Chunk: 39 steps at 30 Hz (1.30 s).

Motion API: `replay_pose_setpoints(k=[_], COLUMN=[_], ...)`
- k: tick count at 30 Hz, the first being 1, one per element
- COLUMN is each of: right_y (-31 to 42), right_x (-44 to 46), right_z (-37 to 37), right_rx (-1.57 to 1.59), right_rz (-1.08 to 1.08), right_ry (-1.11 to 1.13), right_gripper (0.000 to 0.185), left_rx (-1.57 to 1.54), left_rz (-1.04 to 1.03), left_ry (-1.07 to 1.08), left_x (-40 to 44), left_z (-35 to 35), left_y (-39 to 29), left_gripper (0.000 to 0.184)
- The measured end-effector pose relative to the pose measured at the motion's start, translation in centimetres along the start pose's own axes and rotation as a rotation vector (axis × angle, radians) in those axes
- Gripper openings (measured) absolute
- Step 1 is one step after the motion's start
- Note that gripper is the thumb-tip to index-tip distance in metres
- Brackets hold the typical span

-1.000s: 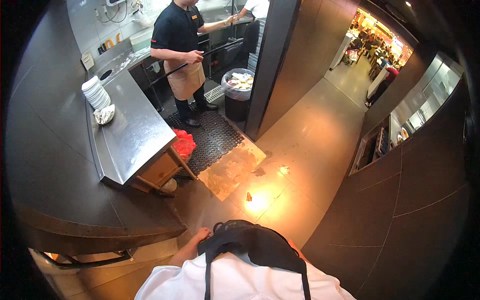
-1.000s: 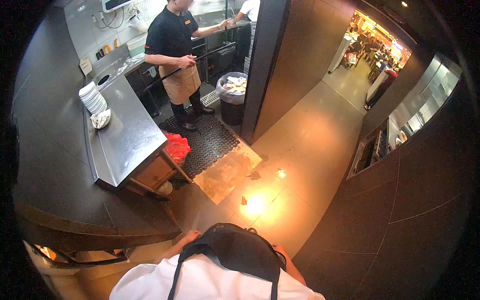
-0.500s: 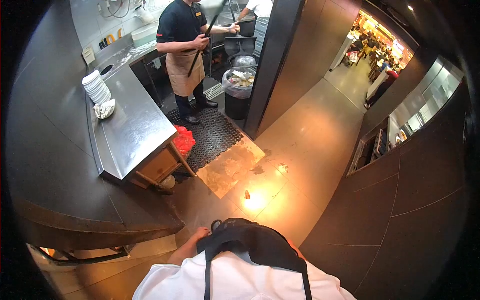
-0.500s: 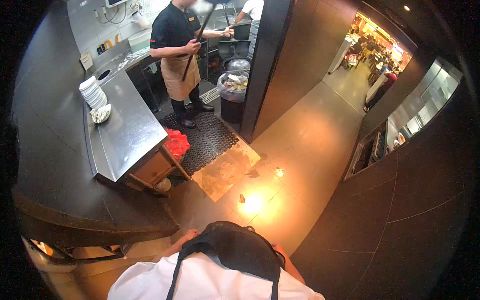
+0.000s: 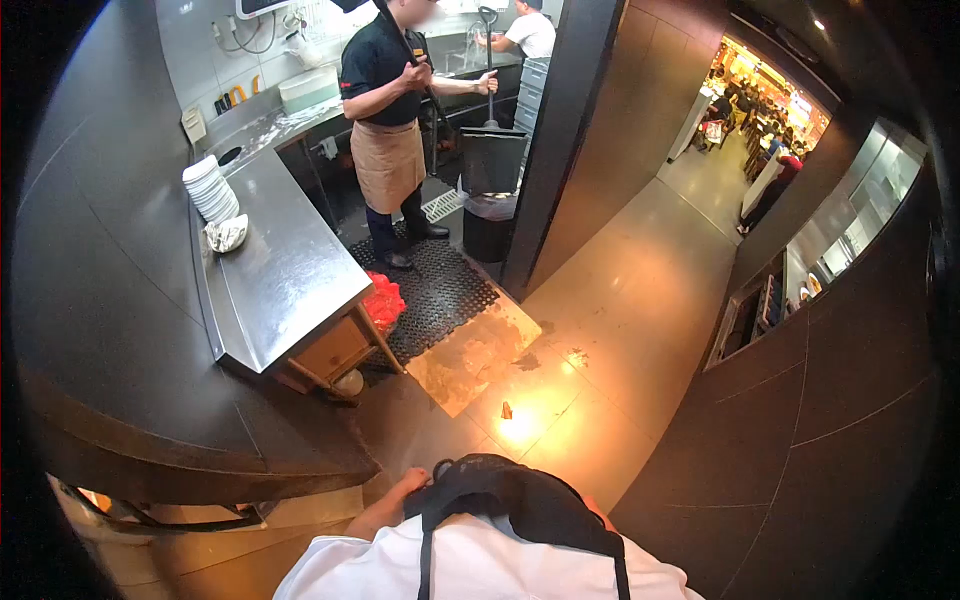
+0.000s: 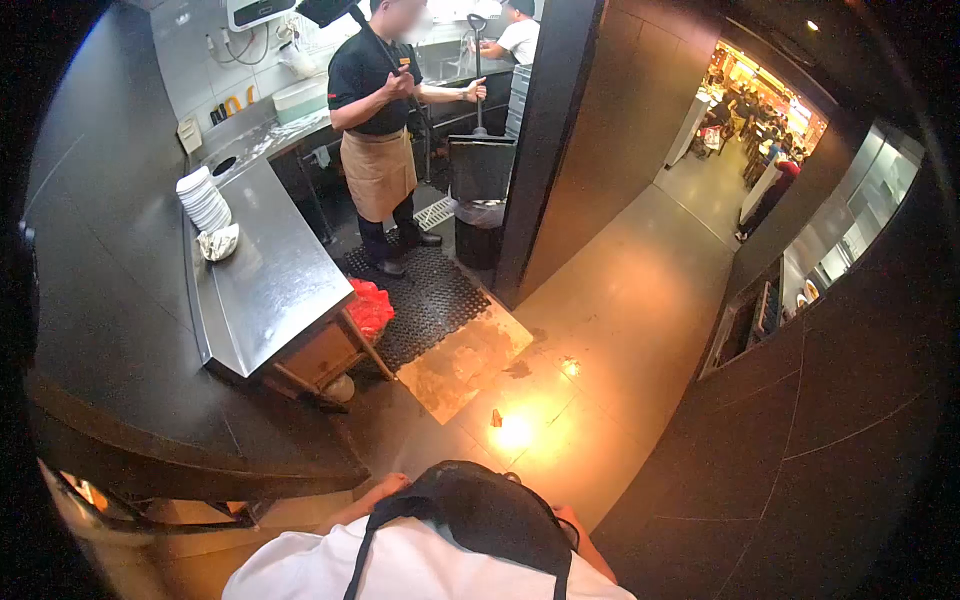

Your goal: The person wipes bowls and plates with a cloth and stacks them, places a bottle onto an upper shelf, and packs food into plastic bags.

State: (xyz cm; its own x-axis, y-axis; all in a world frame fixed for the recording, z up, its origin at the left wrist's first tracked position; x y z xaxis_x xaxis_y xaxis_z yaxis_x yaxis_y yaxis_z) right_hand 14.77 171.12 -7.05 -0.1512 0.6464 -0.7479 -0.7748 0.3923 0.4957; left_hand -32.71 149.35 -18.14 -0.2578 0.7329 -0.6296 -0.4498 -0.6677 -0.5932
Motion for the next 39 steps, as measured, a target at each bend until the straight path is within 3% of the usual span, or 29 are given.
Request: replay_pose_setpoints(k=[1,4,7,13,21,24,26,31,34,36,39], right_y=[0.2,1.1,1.3,1.6,2.0,0.8,1.8,2.1,2.1,0.5,2.8], right_x=[0.0,0.0,-0.3,-0.7,-1.2,0.3,-0.9,-1.1,-1.1,0.3,-1.4], right_z=[-0.1,-0.3,-0.6,-0.9,-0.4,-0.6,-0.1,-0.2,0.2,-0.3,1.2], right_rx=[0.004,0.012,0.021,0.033,-0.03,-0.003,0.05,0.2,0.182,0.264,-0.01], right_rz=[-0.002,-0.002,-0.002,0.007,-0.022,0.083,-0.024,-0.044,-0.092,-0.105,-0.166], right_ry=[0.0,-0.005,-0.009,-0.019,-0.018,-0.047,-0.038,0.037,0.021,0.034,0.106], right_gripper=[0.044,0.044,0.043,0.043,0.043,0.04,0.037,0.032,0.032,0.032,0.047], left_rx=[-0.01,0.053,-0.02,0.093,0.096,0.132,0.141,0.073,0.236,0.195,0.229], left_rz=[0.038,-0.171,-0.06,-0.05,0.008,0.029,0.033,0.08,-0.101,-0.061,-0.034], left_ry=[0.002,-0.015,-0.012,-0.103,-0.006,-0.004,0.003,0.057,0.001,-0.05,-0.098], left_x=[-0.1,1.0,0.4,0.0,-0.6,-0.2,-0.2,-1.0,-0.7,-0.8,-1.2], left_z=[0.5,0.4,0.7,1.2,0.8,0.5,0.2,0.1,-0.1,-0.4,-0.9], left_y=[-0.2,0.8,1.2,1.8,0.9,0.9,1.0,0.6,0.3,0.1,0.0], left_gripper=[0.033,0.032,0.031,0.031,0.037,0.036,0.035,0.036,0.036,0.035,0.036])
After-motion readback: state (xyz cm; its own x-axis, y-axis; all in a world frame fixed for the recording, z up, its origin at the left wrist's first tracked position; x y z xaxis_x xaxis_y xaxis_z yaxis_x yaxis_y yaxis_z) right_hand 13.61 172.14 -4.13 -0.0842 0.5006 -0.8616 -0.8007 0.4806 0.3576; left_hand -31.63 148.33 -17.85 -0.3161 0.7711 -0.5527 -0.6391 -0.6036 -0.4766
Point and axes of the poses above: each hand's wrist, its own x-axis towards the middle knuckle, its own z-axis out of the back of the hand, y = z × x, the point moved 4 cm from there along x, towards the middle knuckle, and after that the axes turned 7 degrees about x, right-handed, at the moved point
